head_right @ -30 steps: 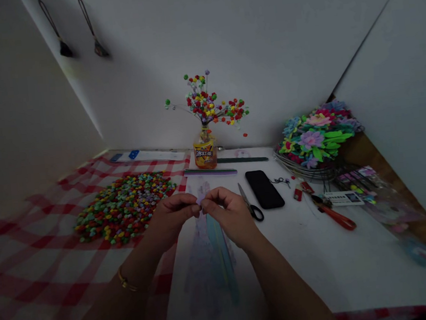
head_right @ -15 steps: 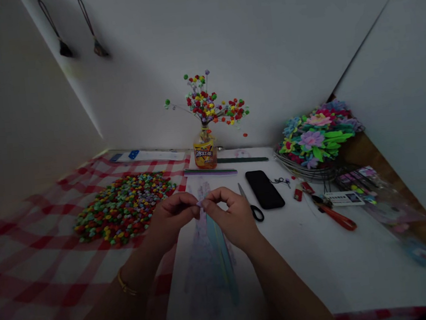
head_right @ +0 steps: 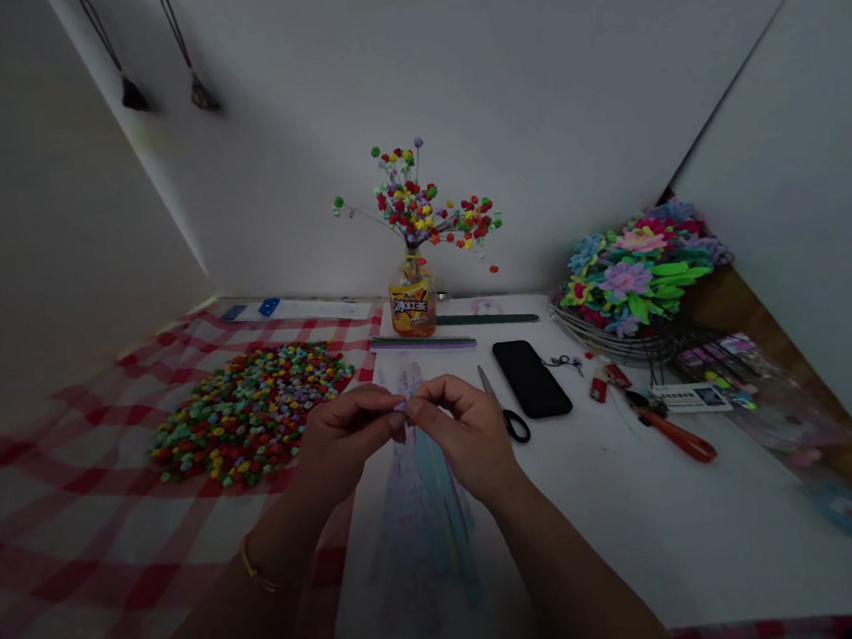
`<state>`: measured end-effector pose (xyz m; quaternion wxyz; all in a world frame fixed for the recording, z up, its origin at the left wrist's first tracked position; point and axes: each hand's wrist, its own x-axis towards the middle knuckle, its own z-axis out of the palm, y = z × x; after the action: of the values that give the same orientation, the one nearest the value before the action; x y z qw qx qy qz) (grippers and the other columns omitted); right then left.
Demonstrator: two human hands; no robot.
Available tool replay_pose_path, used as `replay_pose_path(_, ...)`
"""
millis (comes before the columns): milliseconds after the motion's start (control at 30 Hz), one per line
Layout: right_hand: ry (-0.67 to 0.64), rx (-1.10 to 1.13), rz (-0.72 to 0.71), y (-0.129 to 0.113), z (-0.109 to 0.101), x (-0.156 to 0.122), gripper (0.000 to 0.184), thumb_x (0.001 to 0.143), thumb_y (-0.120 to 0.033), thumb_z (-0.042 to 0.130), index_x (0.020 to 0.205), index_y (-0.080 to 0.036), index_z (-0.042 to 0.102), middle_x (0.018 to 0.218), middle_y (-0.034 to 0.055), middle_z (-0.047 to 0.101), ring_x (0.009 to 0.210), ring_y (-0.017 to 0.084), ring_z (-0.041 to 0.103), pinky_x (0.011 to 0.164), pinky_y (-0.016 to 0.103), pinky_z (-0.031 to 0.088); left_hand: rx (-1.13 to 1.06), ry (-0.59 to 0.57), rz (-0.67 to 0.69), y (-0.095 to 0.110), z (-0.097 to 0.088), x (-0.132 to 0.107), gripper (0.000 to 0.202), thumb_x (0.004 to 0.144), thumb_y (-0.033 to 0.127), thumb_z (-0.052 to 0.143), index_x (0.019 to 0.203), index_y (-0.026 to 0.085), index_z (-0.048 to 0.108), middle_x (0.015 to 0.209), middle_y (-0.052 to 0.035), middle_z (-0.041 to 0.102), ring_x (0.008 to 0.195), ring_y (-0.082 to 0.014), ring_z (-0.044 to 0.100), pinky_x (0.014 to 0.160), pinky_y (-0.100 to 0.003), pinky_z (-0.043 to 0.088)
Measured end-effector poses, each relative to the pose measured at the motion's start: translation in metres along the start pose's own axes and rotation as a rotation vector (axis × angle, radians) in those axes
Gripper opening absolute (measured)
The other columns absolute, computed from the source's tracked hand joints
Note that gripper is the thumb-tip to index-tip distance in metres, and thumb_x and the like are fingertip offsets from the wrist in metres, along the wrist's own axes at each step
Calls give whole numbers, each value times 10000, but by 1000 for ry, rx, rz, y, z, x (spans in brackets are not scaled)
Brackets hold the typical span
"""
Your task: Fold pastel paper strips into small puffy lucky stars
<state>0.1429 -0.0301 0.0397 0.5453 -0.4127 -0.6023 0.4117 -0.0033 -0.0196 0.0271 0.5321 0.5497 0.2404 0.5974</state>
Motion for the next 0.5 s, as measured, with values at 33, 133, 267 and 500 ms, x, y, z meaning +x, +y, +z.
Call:
replay_pose_path(33,-6,-9,0,-1,0,0,148,747,-316,603,693,-180,581,665,-2,567,650,131,519,636,275,433,-17,-5,-4,0,0,0,99,662,153,682,756,185,679,669,9,592,554,-104,576,558,-264,471)
replay_pose_path(133,-23,7,2,-4,1,-1,141,748,-307,602,693,-180,575,659,-5,560,652,129,510,639,272,424,-76,-23,-24,-2,-1,0,73,684,165,664,754,178,679,641,6,600,542,-101,566,558,-264,459)
replay_pose_path(267,-31,59,24,-4,2,0,135,749,-293,607,686,-177,581,654,-12,554,646,117,498,639,255,407,-94,-17,-38,-3,-2,1,53,678,155,664,730,160,667,590,10,601,522,-96,550,541,-246,440)
replay_pose_path(500,-7,-83,-30,-4,1,0,117,757,-290,601,712,-182,595,680,-7,571,663,123,507,645,256,402,-113,-10,-112,-2,-2,2,38,690,148,645,727,139,639,565,8,598,538,-99,548,570,-244,434)
